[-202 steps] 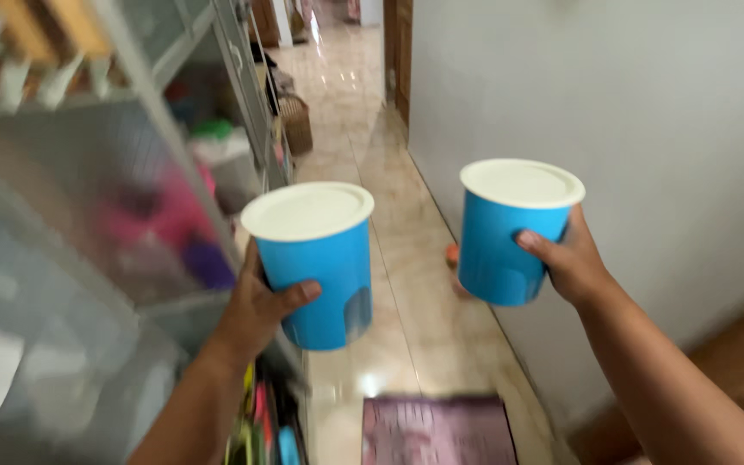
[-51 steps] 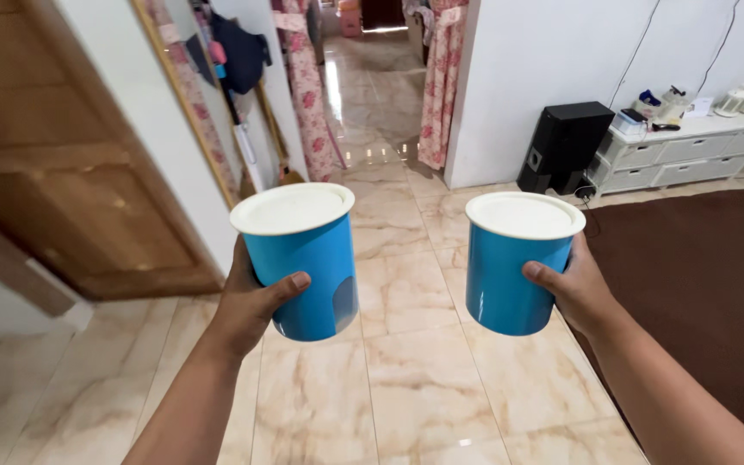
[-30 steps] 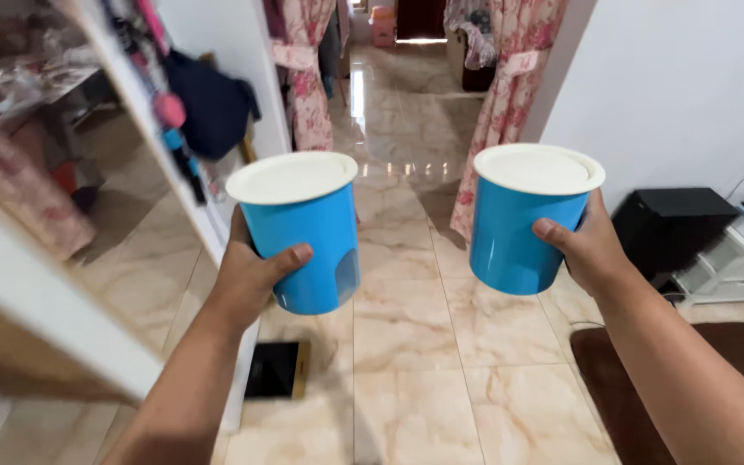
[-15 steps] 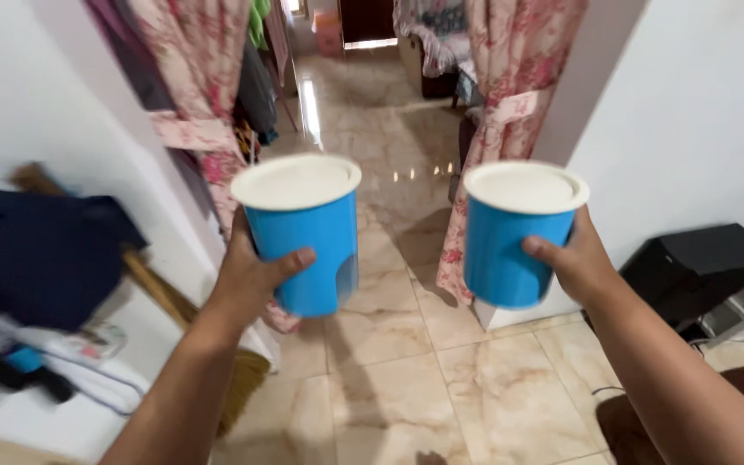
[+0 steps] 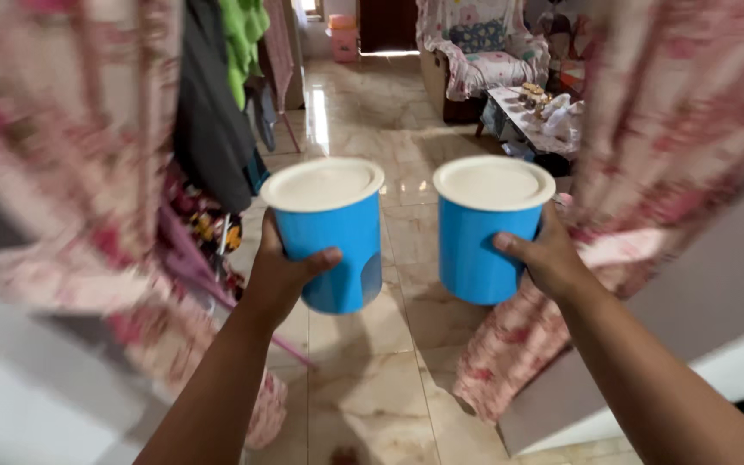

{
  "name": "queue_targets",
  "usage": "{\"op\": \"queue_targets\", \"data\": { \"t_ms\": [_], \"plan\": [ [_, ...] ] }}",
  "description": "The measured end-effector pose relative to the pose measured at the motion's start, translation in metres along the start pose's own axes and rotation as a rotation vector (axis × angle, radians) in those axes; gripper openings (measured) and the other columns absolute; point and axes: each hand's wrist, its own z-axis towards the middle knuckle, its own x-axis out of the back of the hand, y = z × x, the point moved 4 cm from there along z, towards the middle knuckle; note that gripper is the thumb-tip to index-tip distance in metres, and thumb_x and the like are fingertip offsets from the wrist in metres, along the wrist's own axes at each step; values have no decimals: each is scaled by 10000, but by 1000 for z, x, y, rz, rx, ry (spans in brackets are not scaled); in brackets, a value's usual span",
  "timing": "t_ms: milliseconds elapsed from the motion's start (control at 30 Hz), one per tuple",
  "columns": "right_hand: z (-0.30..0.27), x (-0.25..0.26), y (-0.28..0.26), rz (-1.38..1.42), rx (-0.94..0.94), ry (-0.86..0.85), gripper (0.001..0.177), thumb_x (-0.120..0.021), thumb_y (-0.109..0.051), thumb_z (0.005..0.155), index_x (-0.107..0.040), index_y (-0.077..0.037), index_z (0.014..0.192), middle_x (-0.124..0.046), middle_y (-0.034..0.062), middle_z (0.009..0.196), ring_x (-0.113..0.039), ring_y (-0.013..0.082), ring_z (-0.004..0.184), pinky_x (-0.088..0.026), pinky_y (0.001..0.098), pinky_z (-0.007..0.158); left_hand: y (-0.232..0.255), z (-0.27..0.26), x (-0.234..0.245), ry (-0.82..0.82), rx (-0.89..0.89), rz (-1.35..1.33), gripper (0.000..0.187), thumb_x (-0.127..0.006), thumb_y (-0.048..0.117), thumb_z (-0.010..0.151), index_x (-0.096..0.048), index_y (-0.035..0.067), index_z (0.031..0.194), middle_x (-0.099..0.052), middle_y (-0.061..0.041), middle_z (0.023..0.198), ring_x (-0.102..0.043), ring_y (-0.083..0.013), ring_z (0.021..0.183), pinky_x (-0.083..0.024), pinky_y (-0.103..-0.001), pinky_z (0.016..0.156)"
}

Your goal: The person picks up multiple plastic containers from a kitchen counter and a storage shelf, carries them through a hallway, and places them on a wooden cabinet. The person handles purple, pink, blue, and yellow containers, as well as two glass jars with wooden lids.

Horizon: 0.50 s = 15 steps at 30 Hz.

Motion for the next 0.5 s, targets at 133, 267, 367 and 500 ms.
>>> {"op": "queue_targets", "data": {
  "t_ms": [133, 267, 367, 500],
  "plan": [
    [106, -15, 47, 72, 3, 33, 1033, -826, -331, 732, -271, -57, 1560, -543, 156, 1405, -569, 302, 1273, -527, 445, 1026, -52, 125, 17, -22, 36, -14, 995, -866, 254, 709, -294, 75, 1504, -562, -132, 1360, -603, -264, 1220, -568, -419, 977],
    [217, -4, 89, -76, -9, 158, 1009, -840, -286, 702, -327, -80, 1547, -565, 153, 1401, -595, 312, 1256, -553, 456, 985, -88, 251, 26, -80, -55, -30, 964, -867, 250, 744, -311, 44, 1504, -563, -137, 1365, -598, -261, 1230, -562, -422, 994],
    [292, 20, 126, -100, -67, 287, 1024, -834, -260, 679, -327, -133, 1559, -582, 153, 1385, -611, 318, 1236, -564, 465, 980, -118, 343, 27, -87, -115, 14, 952, -879, 243, 750, -336, 24, 1500, -576, -138, 1360, -603, -262, 1220, -559, -422, 1005],
    [395, 60, 183, 135, -46, 339, 995, -847, -246, 715, -318, -141, 1552, -567, 148, 1402, -610, 322, 1250, -577, 477, 995, -170, 459, 25, -107, -99, 5, 958, -871, 243, 743, -330, 41, 1507, -579, -131, 1357, -608, -253, 1224, -563, -415, 1007]
  ]
}}
